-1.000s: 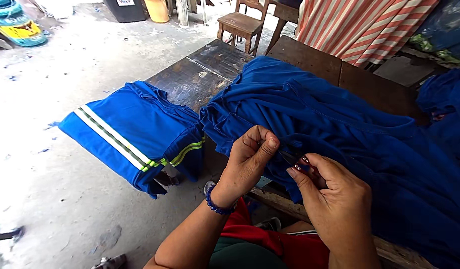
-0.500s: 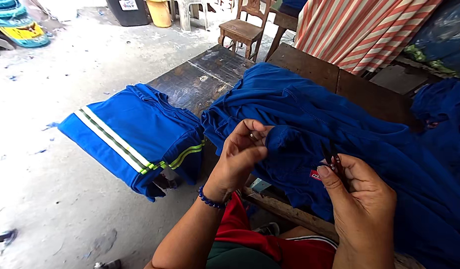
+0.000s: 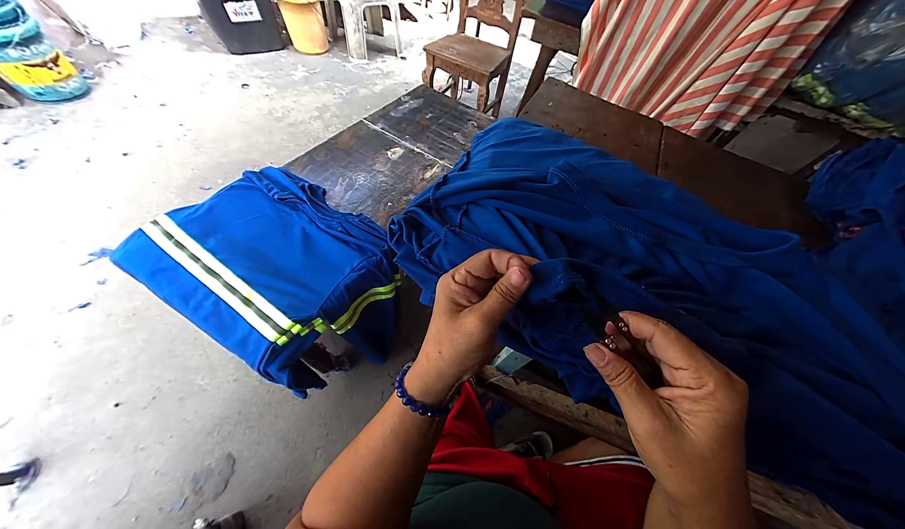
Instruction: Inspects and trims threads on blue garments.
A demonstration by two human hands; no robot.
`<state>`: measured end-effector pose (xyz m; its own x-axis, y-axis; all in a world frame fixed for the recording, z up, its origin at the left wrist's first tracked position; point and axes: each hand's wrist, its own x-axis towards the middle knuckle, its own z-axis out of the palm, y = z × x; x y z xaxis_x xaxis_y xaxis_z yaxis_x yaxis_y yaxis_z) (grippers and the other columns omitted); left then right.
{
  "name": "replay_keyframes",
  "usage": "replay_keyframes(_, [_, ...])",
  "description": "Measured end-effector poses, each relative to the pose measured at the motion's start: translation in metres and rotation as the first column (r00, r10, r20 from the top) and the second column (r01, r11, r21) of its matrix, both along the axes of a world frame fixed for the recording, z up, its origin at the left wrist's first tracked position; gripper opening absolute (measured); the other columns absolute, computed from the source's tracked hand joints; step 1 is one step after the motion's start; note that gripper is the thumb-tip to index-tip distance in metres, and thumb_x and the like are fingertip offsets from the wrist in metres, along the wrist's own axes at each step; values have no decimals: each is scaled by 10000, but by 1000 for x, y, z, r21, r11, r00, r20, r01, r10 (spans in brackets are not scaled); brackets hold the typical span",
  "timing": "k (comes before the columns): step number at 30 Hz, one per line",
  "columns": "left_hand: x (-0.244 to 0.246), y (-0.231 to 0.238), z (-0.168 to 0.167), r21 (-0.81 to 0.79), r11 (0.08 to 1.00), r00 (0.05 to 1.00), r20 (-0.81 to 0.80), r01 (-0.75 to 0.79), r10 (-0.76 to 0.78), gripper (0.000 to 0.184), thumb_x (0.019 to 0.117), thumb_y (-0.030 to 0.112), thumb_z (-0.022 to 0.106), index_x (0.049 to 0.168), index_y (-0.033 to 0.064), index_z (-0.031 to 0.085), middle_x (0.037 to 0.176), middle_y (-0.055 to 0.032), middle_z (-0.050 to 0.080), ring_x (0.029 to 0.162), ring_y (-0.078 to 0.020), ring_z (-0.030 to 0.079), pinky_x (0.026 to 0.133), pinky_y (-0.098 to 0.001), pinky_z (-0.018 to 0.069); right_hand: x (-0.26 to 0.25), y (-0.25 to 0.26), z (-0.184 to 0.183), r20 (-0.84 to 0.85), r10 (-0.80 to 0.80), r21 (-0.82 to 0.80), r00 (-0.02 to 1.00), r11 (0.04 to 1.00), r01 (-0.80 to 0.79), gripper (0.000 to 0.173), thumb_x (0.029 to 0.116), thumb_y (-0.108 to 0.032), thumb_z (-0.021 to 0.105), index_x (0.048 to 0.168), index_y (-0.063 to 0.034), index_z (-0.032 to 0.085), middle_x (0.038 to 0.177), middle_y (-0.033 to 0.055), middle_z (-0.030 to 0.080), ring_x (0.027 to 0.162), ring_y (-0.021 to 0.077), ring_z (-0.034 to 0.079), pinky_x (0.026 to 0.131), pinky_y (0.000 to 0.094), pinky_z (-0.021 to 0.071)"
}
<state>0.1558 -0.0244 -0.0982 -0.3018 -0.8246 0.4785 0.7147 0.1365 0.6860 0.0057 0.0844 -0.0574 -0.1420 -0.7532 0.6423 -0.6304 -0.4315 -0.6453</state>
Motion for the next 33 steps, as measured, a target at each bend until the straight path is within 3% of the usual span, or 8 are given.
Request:
replay_keyframes(4, [1, 2, 7, 72, 994, 993, -89, 88, -81, 216, 1112, 264, 397, 991, 184, 557, 938, 5, 709, 890, -79, 700, 823, -260, 575, 1, -2, -3, 63, 30, -48, 998, 998, -27, 215, 970, -130, 670, 1063, 63, 668, 915, -55, 664, 811, -89, 579, 737, 75, 505])
replay_keyframes(8, [4, 3, 8, 49, 990, 983, -138, 131, -123, 285, 1110, 371, 370, 1013, 189, 567, 988, -26, 724, 936, -125, 719, 851, -293, 584, 10, -13, -7, 228, 72, -115, 971, 992, -47, 96, 968, -137, 680, 1042, -87, 644, 820, -141, 596, 706, -100, 519, 638, 58, 443])
replay_keyframes(12, [5, 7, 8, -75, 995, 997, -35, 71, -73, 259, 1101, 408, 388, 1060, 195, 529, 1036, -17, 721, 996, -129, 715, 886, -311, 582, 26, -32, -15, 350, 54, -145, 935, 989, -3, 183, 894, -55, 733, 1071, -29, 699, 767, -128, 606, 648, -89, 509, 605, 74, 448])
replay_keyframes(15, [7, 10, 6, -158, 986, 998, 39, 50, -44, 69, 1063, 267, 547, 1079, 204, 523, 1077, 10, 724, 1019, -95, 705, 880, -289, 575, 31, -36, -19, 374, 33, -153, 927, 988, 27, 72, 924, -11, 678, 961, -71, 695, 742, -131, 608, 618, -96, 503, 568, 72, 435])
replay_keyframes(19, [6, 10, 5, -178, 984, 999, 45, 28, -21, 374, 883, -130, 623, 1095, 144, 482, 1123, -41, 727, 1032, -120, 717, 876, -285, 594, 25, -28, -18, 333, 48, -183, 942, 983, 15, 92, 948, -12, 649, 938, -95, 688, 766, -138, 606, 640, -104, 495, 577, 63, 415])
replay_keyframes(25, [0, 6, 8, -111, 971, 972, 86, -210, 220, 286, 939, -95, 610, 1031, 150, 493, 920, 22, 723, 853, -52, 707, 766, -223, 582, 17, -14, -13, 348, 162, -220, 923, 972, -87, 103, 1038, -141, 592, 995, -160, 683, 802, -157, 602, 652, -103, 488, 581, 70, 405])
replay_keyframes(29, [-3, -2, 13, -10, 973, 969, 83, -231, 231, 233, 984, -57, 575, 1023, 146, 469, 813, 19, 665, 707, -50, 659, 647, -206, 558, 16, -10, -14, 351, 197, -195, 916, 972, -134, 201, 1092, -222, 486, 965, -191, 639, 751, -162, 509, 628, -96, 441, 559, 78, 370])
replay_keyframes(33, [-5, -3, 17, 93, 978, 980, 88, -189, 181, 186, 1004, -26, 569, 1054, 139, 500, 774, 15, 620, 657, -54, 630, 632, -220, 566, 19, -15, -22, 353, 152, -205, 923, 975, -83, 174, 1072, -185, 535, 945, -170, 654, 751, -159, 531, 626, -108, 447, 558, 63, 373])
